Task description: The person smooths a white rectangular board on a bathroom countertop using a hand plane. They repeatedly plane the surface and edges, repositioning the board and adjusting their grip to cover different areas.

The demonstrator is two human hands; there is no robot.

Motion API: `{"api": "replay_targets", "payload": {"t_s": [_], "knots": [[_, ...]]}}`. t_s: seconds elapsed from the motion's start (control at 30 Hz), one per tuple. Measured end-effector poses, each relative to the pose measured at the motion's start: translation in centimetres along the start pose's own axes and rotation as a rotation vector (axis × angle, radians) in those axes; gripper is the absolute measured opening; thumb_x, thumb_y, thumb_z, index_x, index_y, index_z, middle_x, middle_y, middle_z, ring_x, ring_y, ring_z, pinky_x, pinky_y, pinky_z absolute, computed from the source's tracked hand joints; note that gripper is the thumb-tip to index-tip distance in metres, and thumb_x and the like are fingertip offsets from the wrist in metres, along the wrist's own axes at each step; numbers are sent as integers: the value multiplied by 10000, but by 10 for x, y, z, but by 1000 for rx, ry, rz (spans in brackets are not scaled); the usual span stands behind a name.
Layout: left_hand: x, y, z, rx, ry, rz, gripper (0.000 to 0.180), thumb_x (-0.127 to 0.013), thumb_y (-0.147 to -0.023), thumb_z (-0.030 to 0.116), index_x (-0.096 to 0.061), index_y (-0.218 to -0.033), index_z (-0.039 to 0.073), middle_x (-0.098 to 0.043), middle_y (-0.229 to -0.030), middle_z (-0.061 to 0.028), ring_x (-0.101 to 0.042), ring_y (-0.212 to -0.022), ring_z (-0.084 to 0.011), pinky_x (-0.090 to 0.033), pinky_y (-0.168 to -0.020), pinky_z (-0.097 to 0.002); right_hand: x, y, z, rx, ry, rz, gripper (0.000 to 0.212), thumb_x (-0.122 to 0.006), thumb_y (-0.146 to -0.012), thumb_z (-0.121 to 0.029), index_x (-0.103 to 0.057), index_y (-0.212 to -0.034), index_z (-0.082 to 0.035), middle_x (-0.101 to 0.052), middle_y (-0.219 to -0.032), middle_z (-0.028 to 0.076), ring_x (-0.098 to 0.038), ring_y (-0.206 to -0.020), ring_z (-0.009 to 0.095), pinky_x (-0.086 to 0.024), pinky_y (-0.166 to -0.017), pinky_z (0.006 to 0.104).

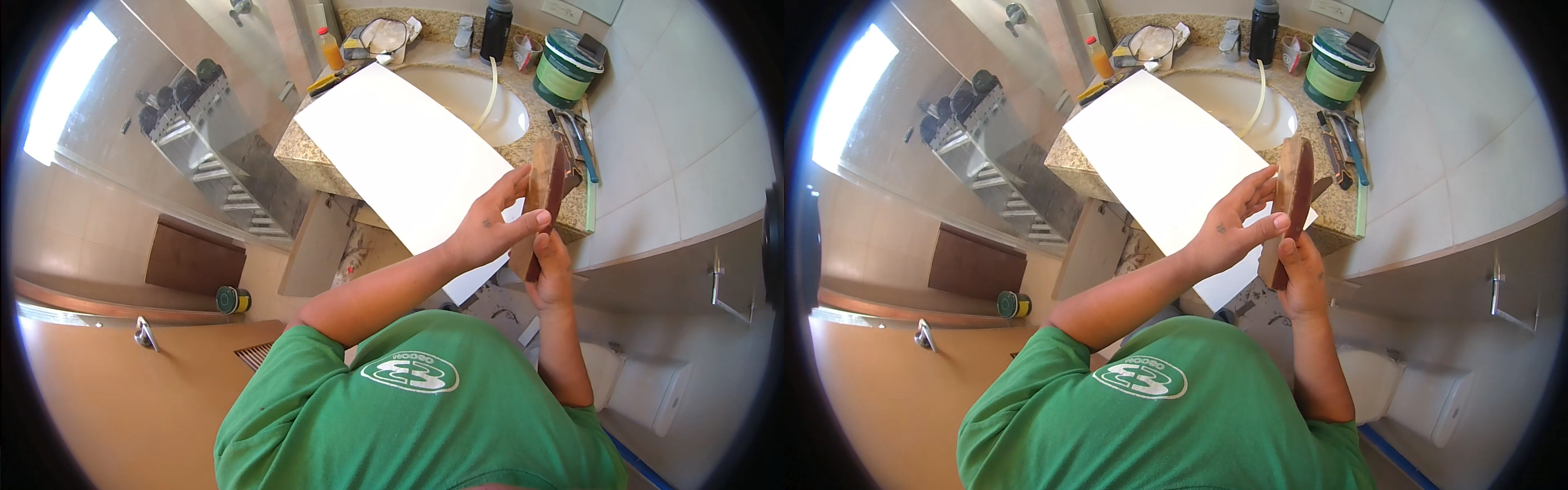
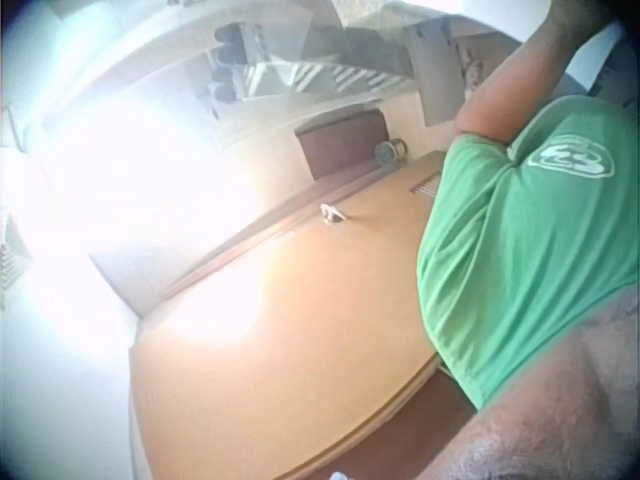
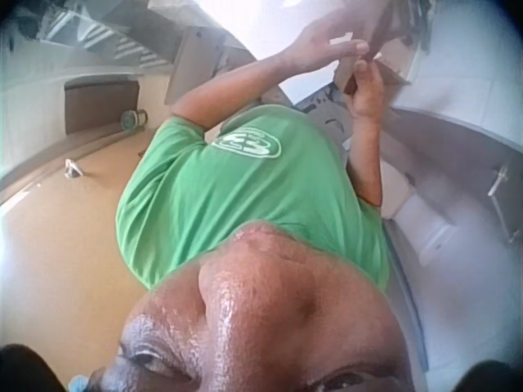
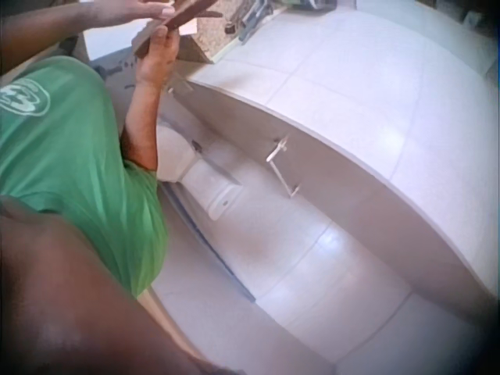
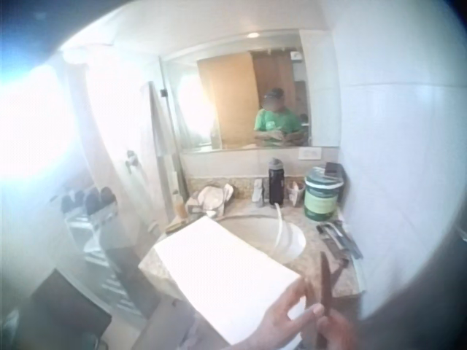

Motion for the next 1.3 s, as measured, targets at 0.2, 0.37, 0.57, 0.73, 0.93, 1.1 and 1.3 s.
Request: {"api": "replay_targets", "payload": {"t_s": [0.2, 0.37, 0.57, 0.73, 0.93, 1.1, 1.3], "knots": [[85, 44, -52, 0, -398, 496, 884, -775, -941, 335, -292, -1590, -23, -397, -1569, -269, -379, -1479, -364, -317, -1214, -443, 34, -17, 15, 18, 112, 96, 407, -696, -984, -328, -602, -1214, -6, -640, -965, 38, -614, -876, 124, -493, -780, 280], [203, 107, -112, 274, -502, 1102, 912, -754, -941, 224, -191, -1614, -26, -348, -1565, -254, -441, -1380, -324, -390, -1146, -421, 93, -86, 24, 23, 498, 184, 380, -709, -955, -325, -646, -1138, 2, -667, -980, 51, -608, -870, 120, -492, -802, 280], [248, 103, -169, 339, 95, 1052, 883, -693, -963, 111, -126, -1618, -60, -544, -1413, -220, -643, -1108, -221, -537, -914, -329, 116, -147, 50, -30, 783, 167, 452, -761, -903, -386, -673, -1071, 24, -698, -972, 84, -627, -858, 152, -513, -792, 309], [257, 96, -187, 342, 166, 1032, 840, -678, -949, -12, -157, -1602, -98, -627, -1248, -163, -643, -1060, -192, -538, -873, -305, 123, -156, 66, -92, 935, 179, 415, -764, -905, -391, -645, -972, 1, -650, -889, 42, -584, -790, 121, -501, -727, 290], [250, 96, -188, 368, 122, 995, 832, -685, -969, 32, -162, -1600, -106, -618, -1250, -162, -634, -1027, -180, -529, -861, -287, 130, -145, 64, -96, 828, 233, 432, -772, -882, -405, -650, -928, 7, -656, -860, 58, -583, -764, 139, -494, -703, 312], [233, 90, -185, 385, 33, 947, 837, -698, -983, 106, -172, -1595, -116, -573, -1331, -204, -612, -1101, -202, -516, -915, -307, 141, -131, 56, -100, 812, 264, 422, -777, -877, -399, -663, -928, 4, -662, -856, 50, -579, -751, 133, -489, -689, 308], [229, 88, -202, 386, -11, 945, 833, -721, -984, 184, -225, -1574, -133, -512, -1427, -256, -579, -1190, -233, -490, -974, -329, 150, -122, 50, -104, 792, 247, 367, -776, -890, -351, -665, -931, -3, -662, -880, 45, -583, -769, 137, -498, -715, 301]]}}
Point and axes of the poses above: each hand's wrist, its own y-axis away from the middle knuckle, its own x-axis out of the back of the hand, z = x × y, the point moved 7 cm from there along -y, towards the middle knuckle
